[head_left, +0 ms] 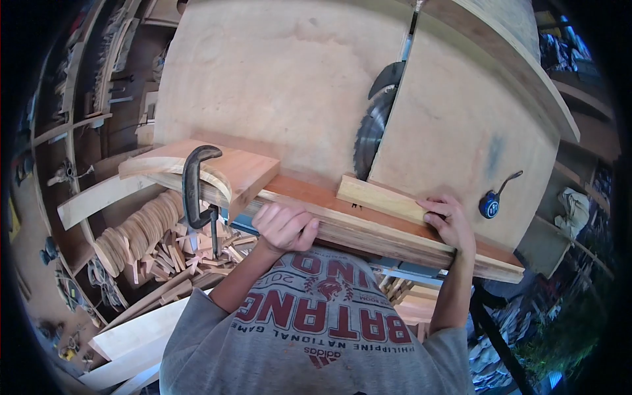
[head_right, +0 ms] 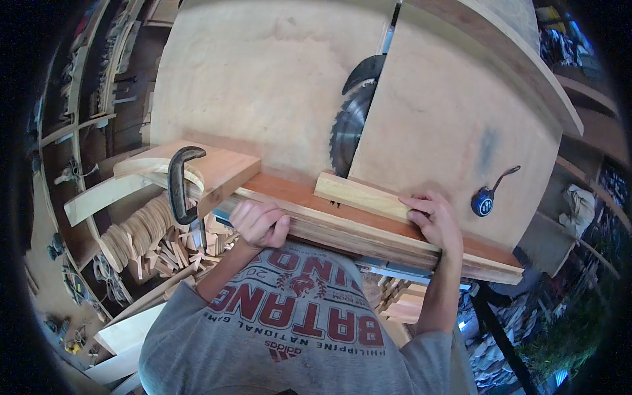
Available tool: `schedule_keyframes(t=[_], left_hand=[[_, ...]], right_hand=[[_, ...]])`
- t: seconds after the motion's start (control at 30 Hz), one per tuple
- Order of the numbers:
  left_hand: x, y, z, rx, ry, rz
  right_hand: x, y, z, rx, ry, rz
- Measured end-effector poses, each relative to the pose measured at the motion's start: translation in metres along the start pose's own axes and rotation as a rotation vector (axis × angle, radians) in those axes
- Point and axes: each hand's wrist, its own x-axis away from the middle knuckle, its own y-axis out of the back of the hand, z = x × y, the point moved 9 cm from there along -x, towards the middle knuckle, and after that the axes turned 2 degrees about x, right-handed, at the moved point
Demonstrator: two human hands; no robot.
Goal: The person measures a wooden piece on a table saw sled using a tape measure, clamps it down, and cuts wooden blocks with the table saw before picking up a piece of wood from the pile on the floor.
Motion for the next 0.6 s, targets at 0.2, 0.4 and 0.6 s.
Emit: schedule_keyframes(t=[0.2,0.4,0.6], left_hand=[[0.005,-0.004,0.002,0.005,0.006,0.014],[0.003,-0.004,0.0,0.015,0.005,0.021],[0.004,-0.005,0.0,0.013,-0.002,0.035]], right_hand=[[-0.002,0.0,-0.008,-0.032,-0.054,0.004],[0.001,0.004,-0.005,0.014,-0.036,-0.008],[0.0,0.003,-0.008,0.042,-0.02,0.02]])
